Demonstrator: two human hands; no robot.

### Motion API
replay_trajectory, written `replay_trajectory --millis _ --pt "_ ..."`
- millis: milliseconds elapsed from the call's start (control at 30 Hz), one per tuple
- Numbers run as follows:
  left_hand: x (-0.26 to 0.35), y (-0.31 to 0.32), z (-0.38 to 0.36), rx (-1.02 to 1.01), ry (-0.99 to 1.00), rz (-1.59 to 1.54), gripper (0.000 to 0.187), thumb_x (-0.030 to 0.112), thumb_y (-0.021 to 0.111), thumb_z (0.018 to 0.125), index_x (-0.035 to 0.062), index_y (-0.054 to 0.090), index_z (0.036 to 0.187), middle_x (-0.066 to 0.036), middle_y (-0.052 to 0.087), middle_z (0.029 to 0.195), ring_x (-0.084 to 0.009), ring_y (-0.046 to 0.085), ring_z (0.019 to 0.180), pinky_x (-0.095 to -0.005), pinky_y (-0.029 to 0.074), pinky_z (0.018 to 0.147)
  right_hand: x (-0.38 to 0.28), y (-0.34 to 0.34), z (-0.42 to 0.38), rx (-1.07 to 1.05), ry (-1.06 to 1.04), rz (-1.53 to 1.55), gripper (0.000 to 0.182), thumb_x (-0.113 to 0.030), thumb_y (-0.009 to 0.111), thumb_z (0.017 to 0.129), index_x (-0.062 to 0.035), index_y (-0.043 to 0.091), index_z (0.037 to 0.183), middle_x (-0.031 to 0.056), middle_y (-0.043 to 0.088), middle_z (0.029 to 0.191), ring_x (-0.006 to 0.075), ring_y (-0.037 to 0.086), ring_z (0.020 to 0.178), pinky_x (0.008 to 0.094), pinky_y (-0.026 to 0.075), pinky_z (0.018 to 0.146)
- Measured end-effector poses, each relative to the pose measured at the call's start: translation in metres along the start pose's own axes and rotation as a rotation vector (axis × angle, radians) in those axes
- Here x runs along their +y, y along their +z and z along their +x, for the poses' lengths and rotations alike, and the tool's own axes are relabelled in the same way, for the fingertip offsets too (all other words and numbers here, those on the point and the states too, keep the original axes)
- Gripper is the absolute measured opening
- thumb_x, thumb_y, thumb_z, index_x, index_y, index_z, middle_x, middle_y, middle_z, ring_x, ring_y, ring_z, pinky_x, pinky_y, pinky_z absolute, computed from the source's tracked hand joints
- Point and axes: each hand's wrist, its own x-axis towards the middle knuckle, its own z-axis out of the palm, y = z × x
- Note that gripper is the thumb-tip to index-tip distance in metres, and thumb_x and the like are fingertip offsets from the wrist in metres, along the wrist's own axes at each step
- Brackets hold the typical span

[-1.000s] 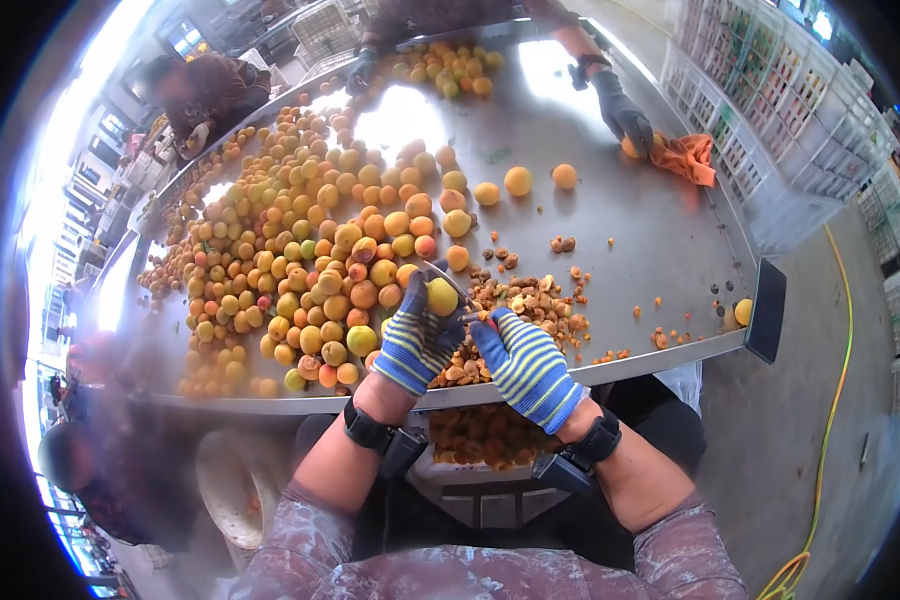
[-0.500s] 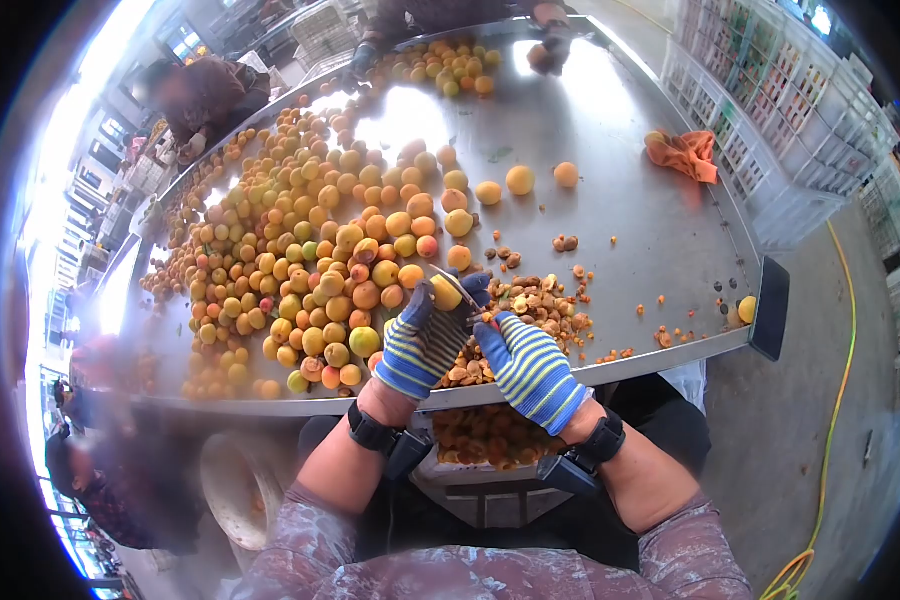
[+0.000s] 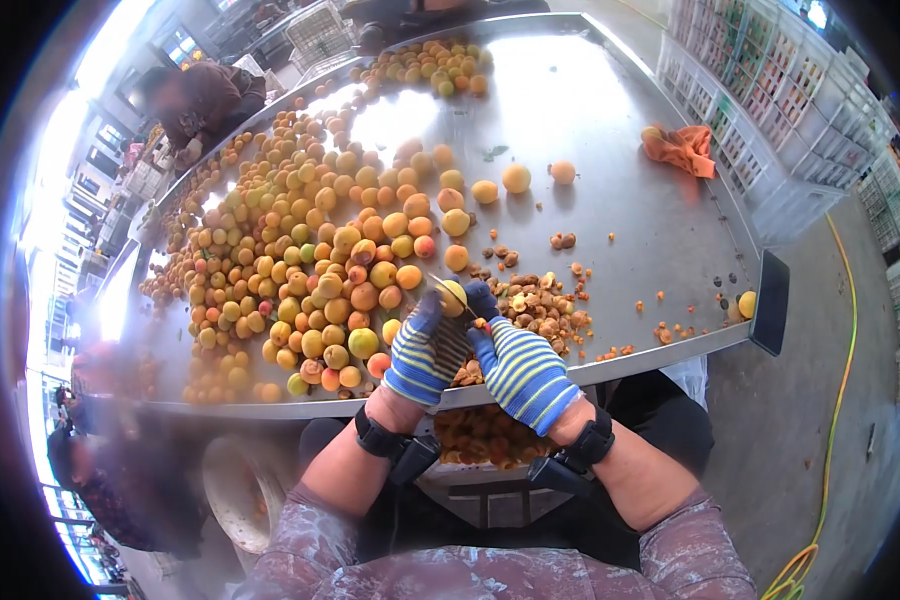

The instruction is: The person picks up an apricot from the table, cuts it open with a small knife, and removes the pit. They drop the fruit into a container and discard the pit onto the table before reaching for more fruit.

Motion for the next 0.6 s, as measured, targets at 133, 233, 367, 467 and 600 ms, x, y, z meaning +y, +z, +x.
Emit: replay_trajectory --millis 133,233,367,467,600 --pt "-0.003 0.001 0.001 -0.027 0.012 0.053 0.039 0.034 0.056 0.094 0.0039 0.058 0.118 -0.011 0.063 0.117 -0.0235 0.058 0.111 -0.0391 0.045 0.098 0.005 0.007 0.003 -0.036 0.008 -0.049 0.027 -0.021 0.053 0.095 0.0054 0.058 0.098 0.0232 0.061 0.068 0.0378 0.061 0.064 0.0439 0.046 0.054" --pt "-0.003 0.005 0.002 0.036 0.068 0.13 0.039 0.038 0.056 0.094 0.0041 0.059 0.114 -0.012 0.064 0.11 -0.0242 0.059 0.107 -0.0392 0.046 0.096 0.016 0.02 0.003 -0.003 0.009 0.041 0.028 -0.021 0.053 0.095 0.0056 0.059 0.097 0.0211 0.062 0.067 0.0354 0.061 0.061 0.0433 0.046 0.054" --pt "0.002 0.005 0.005 -0.034 0.085 0.2 0.041 0.044 0.055 0.093 0.0048 0.057 0.106 -0.012 0.063 0.1 -0.0248 0.06 0.098 -0.0391 0.047 0.091 0.014 0.023 0.006 -0.078 0.156 0.503 0.037 -0.032 0.047 0.099 -0.0015 0.059 0.083 0.0037 0.053 0.054 0.0142 0.052 0.044 0.029 0.04 0.042" --pt "0.003 0.003 0.008 -0.05 0.081 0.203 0.044 0.046 0.053 0.093 0.0049 0.057 0.108 -0.012 0.062 0.102 -0.025 0.06 0.098 -0.0387 0.047 0.091 -0.013 0.004 0.005 -0.266 0.48 0.881 0.043 -0.041 0.042 0.1 -0.0112 0.052 0.071 -0.0053 0.044 0.051 0.0037 0.042 0.038 0.0184 0.031 0.035" --pt "0.003 0.003 0.006 -0.061 0.017 0.188 0.048 0.049 0.052 0.093 0.0052 0.055 0.112 -0.011 0.061 0.102 -0.0243 0.059 0.099 -0.0386 0.046 0.091 -0.013 -0.006 0.003 -0.4 0.655 1.125 0.041 -0.04 0.042 0.1 -0.0098 0.053 0.074 -0.0053 0.046 0.053 0.0057 0.043 0.039 0.0207 0.031 0.034"
